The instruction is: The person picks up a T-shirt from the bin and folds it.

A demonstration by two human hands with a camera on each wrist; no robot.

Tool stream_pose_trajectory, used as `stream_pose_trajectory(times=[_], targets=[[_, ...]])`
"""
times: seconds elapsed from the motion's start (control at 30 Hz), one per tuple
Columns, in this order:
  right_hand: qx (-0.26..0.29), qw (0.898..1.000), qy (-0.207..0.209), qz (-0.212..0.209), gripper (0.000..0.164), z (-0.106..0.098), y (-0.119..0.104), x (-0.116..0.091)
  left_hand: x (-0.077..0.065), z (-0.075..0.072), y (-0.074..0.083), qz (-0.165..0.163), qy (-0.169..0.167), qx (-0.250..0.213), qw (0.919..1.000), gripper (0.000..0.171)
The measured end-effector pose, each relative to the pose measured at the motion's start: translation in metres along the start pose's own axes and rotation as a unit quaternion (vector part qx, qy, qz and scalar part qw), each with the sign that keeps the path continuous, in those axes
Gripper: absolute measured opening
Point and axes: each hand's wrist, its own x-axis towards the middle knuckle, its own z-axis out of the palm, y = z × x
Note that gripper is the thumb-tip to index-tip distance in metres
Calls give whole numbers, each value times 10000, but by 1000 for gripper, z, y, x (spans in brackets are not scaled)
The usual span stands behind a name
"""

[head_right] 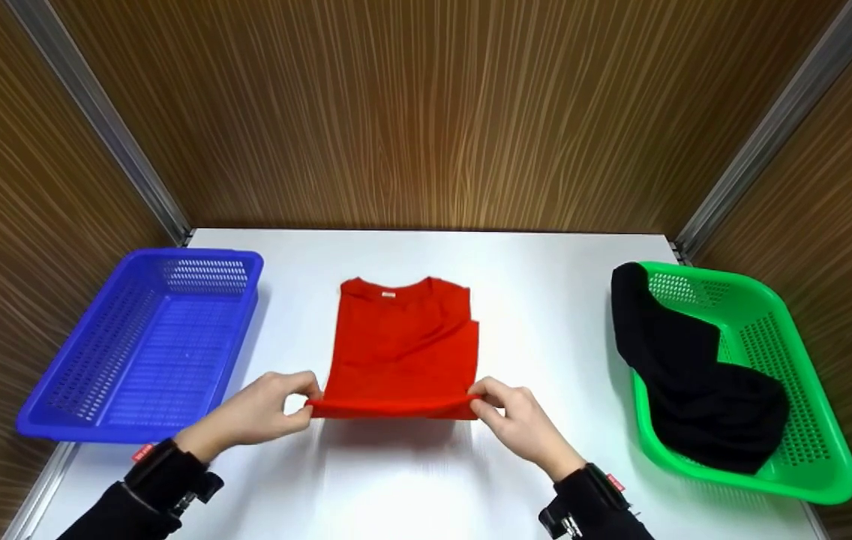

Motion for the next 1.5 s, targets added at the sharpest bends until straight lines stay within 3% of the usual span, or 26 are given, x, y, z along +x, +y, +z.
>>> stream_pose_trajectory(times=[0.1,0.23,0.33,0.43,0.5,0.6,0.7,0.77,0.9,1.1,1.2,1.33,1.4,1.5], targets=[[776,9969,-161,28,10,-7,-7,2,1,-11,7,-191,-182,-640,9976,13],[1895,9807,-468,133,11,-13,-15,5,1,-24,12,-427,-459,-1422,9878,13],[2413,9680,-612,325,13,-15,-18,7,2,-31,13,-633,-745,-2186,9709,12],[2524,9641,-583,577,16,-15,-20,13,5,-36,10,-958,-911,-2803,9508,12],[2425,9655,-479,820,20,-15,-19,20,9,-38,7,-1152,-832,-2879,9470,12],[2214,9670,-198,1246,25,-14,-17,33,19,-38,3,-1273,-386,-2422,9611,11],[1853,9700,198,1563,25,-11,-12,49,32,-35,-2,-1334,217,-1469,9799,9],[1457,9740,437,1677,22,-8,-7,59,40,-31,-6,-1418,565,-850,9846,8],[455,9803,736,1775,16,0,4,77,55,-21,-14,-1754,871,-60,9806,6],[-598,9801,894,1667,12,13,22,96,73,-1,-31,-2212,988,500,9689,6],[-878,9779,952,1643,15,19,29,102,77,10,-39,-2301,1199,674,9634,13],[-1191,9734,975,1699,22,27,38,101,77,26,-47,-2172,1463,927,9606,26],[-1308,9700,885,1849,25,30,42,97,75,35,-49,-2151,1420,1072,9602,28],[-1497,9607,700,2229,30,36,48,91,71,46,-53,-2285,1070,1144,9609,30]])
